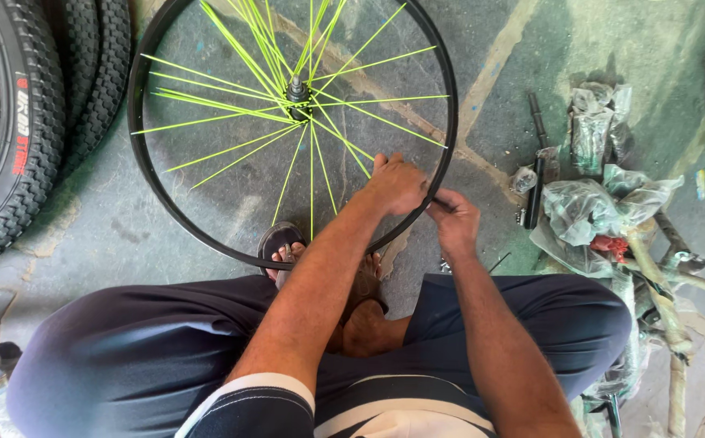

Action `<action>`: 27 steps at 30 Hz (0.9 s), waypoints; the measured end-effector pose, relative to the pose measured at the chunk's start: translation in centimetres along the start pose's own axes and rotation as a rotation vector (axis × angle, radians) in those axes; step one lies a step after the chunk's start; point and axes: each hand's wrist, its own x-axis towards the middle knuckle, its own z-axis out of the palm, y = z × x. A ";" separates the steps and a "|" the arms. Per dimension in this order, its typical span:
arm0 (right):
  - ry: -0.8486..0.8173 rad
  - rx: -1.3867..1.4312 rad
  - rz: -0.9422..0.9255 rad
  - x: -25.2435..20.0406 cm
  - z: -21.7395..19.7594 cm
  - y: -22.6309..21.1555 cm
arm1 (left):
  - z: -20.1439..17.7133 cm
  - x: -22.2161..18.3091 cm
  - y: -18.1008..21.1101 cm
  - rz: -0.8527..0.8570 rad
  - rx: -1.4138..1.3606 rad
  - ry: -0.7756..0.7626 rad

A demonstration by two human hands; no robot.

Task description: The person inserts spokes into a bicycle hub and rim, then threads small metal nipples onto the end of each spoke by hand.

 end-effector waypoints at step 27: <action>-0.061 0.091 -0.035 -0.3 0.5 -1.6 | -1.4 -0.2 0.4 0.007 -0.017 -0.021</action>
